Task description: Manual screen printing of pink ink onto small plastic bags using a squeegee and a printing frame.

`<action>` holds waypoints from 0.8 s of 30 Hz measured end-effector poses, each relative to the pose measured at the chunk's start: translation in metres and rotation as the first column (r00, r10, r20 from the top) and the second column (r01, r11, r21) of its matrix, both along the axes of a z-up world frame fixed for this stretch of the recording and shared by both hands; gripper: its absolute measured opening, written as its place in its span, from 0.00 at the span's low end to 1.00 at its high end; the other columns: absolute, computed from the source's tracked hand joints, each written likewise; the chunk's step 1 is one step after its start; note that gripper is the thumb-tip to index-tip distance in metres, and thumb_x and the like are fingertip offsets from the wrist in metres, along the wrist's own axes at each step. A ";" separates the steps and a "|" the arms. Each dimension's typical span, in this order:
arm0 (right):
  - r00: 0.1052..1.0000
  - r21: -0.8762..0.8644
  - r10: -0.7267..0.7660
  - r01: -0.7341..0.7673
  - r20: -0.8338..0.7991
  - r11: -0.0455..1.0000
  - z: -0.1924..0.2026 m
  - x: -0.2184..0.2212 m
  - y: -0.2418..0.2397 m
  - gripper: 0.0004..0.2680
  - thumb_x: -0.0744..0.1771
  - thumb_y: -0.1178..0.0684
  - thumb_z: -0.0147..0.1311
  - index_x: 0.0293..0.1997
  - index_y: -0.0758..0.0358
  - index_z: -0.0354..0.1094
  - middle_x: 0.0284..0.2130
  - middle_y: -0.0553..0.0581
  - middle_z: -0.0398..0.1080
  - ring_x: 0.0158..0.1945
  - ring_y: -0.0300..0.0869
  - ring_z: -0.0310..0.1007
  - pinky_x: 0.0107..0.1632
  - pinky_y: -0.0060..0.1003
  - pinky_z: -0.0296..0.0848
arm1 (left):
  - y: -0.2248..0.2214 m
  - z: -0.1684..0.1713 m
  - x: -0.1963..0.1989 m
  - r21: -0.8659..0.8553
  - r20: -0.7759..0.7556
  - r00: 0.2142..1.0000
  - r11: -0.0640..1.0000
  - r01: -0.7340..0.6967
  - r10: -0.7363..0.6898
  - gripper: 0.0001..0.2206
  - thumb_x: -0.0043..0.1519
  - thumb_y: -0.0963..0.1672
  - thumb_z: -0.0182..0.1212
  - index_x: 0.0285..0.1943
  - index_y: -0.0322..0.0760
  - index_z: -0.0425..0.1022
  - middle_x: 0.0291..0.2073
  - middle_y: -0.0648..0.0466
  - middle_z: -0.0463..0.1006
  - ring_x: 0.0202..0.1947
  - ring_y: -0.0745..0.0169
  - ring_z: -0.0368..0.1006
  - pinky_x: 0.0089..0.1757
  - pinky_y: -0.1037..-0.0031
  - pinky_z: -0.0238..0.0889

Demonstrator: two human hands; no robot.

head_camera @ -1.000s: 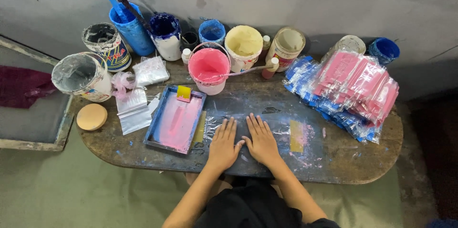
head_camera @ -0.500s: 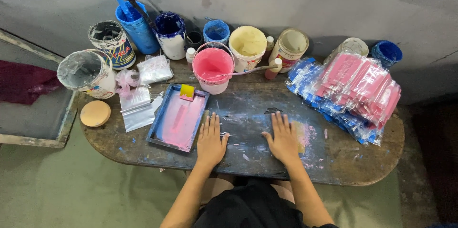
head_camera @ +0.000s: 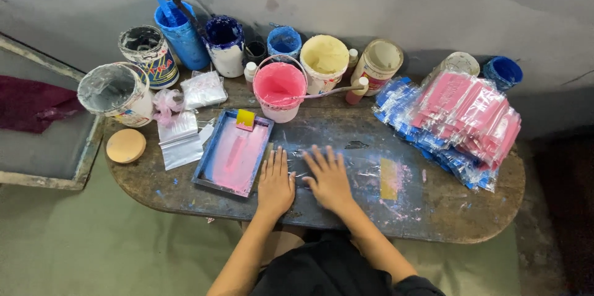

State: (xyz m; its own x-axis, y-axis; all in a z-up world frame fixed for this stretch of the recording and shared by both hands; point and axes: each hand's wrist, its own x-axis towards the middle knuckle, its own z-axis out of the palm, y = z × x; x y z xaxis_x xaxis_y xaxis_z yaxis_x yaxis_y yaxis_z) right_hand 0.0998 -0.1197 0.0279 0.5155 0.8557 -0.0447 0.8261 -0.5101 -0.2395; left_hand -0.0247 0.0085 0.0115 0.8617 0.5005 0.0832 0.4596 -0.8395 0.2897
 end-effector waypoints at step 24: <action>0.959 -0.130 -0.280 0.273 -0.038 0.953 -0.007 0.057 -0.079 0.26 0.71 0.32 0.35 0.80 0.45 0.42 0.77 0.49 0.43 0.79 0.51 0.38 0.76 0.54 0.32 | 0.002 -0.001 -0.001 -0.037 0.008 1.000 0.999 -0.006 0.007 0.28 0.70 0.51 0.40 0.78 0.35 0.49 0.77 0.44 0.48 0.76 0.47 0.42 0.69 0.58 0.33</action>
State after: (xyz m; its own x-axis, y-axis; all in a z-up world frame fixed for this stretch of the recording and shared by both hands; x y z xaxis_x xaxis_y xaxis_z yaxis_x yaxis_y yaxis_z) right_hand 0.1563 -0.1990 0.0205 0.7249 0.6662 -0.1750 0.6357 -0.7449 -0.2027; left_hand -0.0252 0.0108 0.0102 0.8579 0.5089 0.0715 0.4626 -0.8253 0.3240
